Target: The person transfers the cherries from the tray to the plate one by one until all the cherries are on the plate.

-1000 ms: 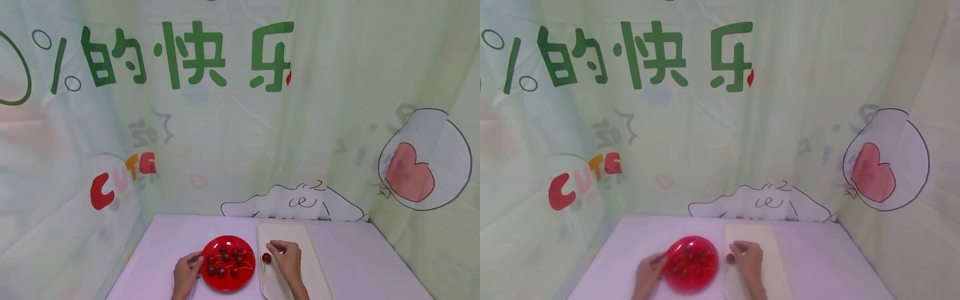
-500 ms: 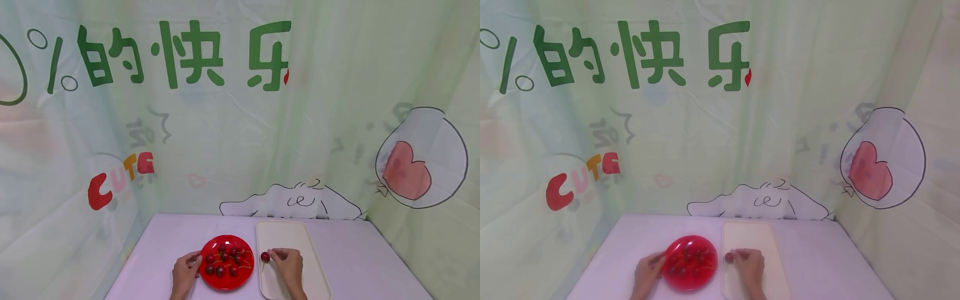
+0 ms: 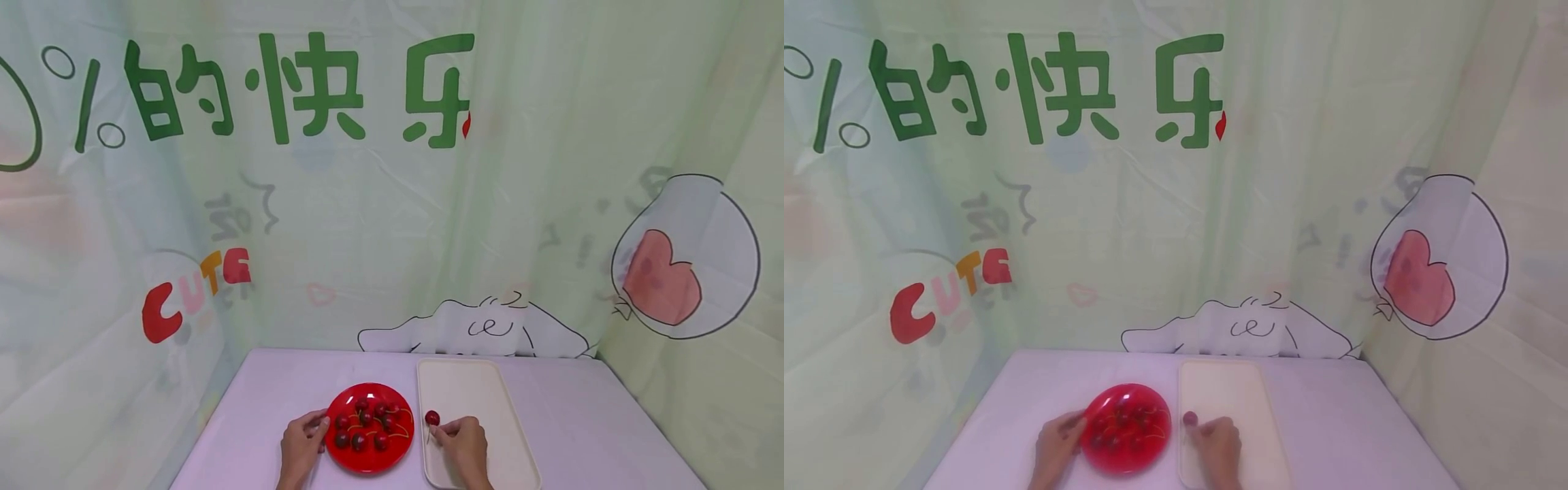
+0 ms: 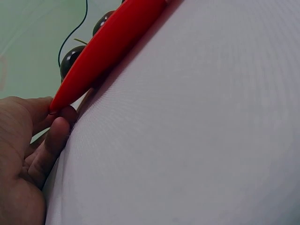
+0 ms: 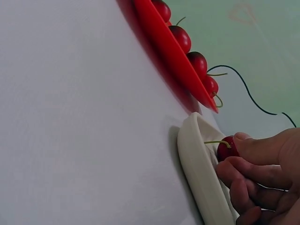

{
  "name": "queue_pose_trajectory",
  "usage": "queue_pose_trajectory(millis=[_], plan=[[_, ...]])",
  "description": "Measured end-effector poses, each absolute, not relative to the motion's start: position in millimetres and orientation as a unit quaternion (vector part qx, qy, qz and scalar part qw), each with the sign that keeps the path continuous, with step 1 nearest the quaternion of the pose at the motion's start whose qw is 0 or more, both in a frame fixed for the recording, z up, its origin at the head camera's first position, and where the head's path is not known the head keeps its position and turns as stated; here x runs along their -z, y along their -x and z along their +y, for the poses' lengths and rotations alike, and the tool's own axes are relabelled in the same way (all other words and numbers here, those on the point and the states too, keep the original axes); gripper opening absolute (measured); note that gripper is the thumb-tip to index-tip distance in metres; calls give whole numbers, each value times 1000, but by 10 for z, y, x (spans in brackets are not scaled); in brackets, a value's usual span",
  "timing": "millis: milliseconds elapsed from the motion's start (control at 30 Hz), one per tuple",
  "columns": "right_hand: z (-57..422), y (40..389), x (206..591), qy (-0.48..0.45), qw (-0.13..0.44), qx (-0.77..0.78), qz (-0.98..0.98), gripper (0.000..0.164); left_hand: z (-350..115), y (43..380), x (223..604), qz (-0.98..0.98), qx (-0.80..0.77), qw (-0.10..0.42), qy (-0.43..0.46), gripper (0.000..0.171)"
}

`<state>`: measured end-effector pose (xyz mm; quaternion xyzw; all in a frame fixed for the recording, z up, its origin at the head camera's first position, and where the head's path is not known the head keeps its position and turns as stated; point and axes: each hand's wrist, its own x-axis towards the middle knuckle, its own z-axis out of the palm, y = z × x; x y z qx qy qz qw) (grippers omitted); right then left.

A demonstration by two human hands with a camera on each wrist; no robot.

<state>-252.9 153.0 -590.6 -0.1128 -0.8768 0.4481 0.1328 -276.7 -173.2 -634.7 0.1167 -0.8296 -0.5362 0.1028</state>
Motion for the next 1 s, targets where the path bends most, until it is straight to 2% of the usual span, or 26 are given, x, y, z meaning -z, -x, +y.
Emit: queue_pose_trajectory(millis=[367,700,1000], plan=[[1352,2506,5815,130,103,-413,-895,19,-1736,2758,6332,-829,538,103,-113,31],[1304,2561,5913,148,89,-404,-898,19,-1738,2788,6385,-831,535,104,-112,31],[1297,2560,5907,145,100,-400,-899,19,-1740,2827,6435,-830,536,102,-118,31]])
